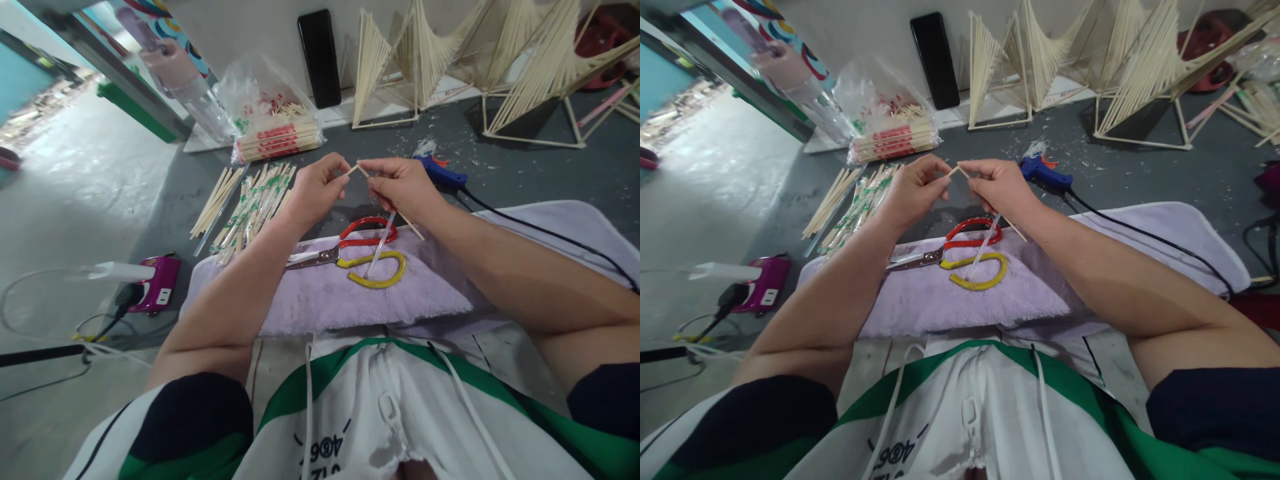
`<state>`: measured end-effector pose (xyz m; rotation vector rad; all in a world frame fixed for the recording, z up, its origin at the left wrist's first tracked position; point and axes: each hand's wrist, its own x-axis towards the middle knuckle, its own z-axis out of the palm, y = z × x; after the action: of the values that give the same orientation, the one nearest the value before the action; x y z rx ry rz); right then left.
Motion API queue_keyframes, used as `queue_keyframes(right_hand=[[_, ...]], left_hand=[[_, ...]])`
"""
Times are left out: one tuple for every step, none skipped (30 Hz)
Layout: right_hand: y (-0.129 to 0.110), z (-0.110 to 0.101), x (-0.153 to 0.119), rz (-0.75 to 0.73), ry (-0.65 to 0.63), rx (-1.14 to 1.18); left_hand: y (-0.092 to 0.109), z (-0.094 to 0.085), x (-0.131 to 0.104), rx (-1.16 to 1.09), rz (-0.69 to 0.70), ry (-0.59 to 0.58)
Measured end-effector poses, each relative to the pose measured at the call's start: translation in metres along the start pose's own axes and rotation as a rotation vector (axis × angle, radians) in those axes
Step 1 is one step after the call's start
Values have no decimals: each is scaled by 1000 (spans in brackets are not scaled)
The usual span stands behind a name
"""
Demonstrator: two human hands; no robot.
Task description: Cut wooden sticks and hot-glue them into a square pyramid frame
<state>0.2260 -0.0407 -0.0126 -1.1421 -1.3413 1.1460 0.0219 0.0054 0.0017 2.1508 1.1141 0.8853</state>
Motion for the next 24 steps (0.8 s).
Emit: queue_keyframes(right_hand=[[0, 0, 0, -2, -1, -1], [1, 0, 0, -3, -1, -2], [1, 0, 0, -5, 1, -3], [2, 0, 0, -6, 2, -5], [2, 0, 0, -7, 3, -6], [3, 0, 1, -10, 6, -7], [4, 0, 1, -14, 8, -8], [4, 0, 1, -17, 8, -8], [5, -1, 2, -20, 8, -9], [6, -1, 2, -22, 6, -8], [6, -1, 2, -24, 4, -7], [6, -1, 2, -27, 1, -4], [6, -1, 3, -30, -2, 0], [5, -1, 2, -33, -4, 6], [4, -1, 2, -35, -5, 12], [4, -1, 2, -36, -6, 18], [3, -1, 2, -36, -6, 21], [3, -1, 2, -35, -7, 23], [4, -1, 2, -35, -8, 23], [4, -1, 2, -34, -10, 22], [5, -1, 2, -33, -11, 19], [6, -2, 3, -33, -12, 17], [7, -2, 3, -34, -12, 15], [8, -2, 3, -35, -11, 12]], left_hand=[[1, 0, 0, 2, -3, -3], [2, 0, 0, 3, -6, -5], [3, 0, -1, 3, -8, -5], [4, 0, -1, 0, -6, -5], [4, 0, -1, -3, -2, -4], [4, 0, -1, -7, 4, -2], [4, 0, -1, -11, 12, 0], [3, 0, 0, -14, 19, 1], [2, 0, 0, -16, 23, -1], [1, 0, 0, -16, 26, -3], [0, 0, 0, -16, 28, -3], [0, 1, 0, -15, 31, -2], [-1, 1, 0, -15, 33, 0], [-2, 1, 0, -15, 34, 3], [-2, 1, 0, -15, 36, 7], [-2, 1, 0, -15, 37, 10], [-2, 1, 0, -16, 38, 12], [-2, 1, 0, -17, 38, 12], [-1, 1, 0, -18, 37, 11], [-1, 0, 0, -19, 36, 9], [0, 0, 0, -22, 35, 7], [0, 0, 0, -24, 34, 4], [0, 0, 0, -28, 32, 2], [0, 0, 0, -33, 31, 0]])
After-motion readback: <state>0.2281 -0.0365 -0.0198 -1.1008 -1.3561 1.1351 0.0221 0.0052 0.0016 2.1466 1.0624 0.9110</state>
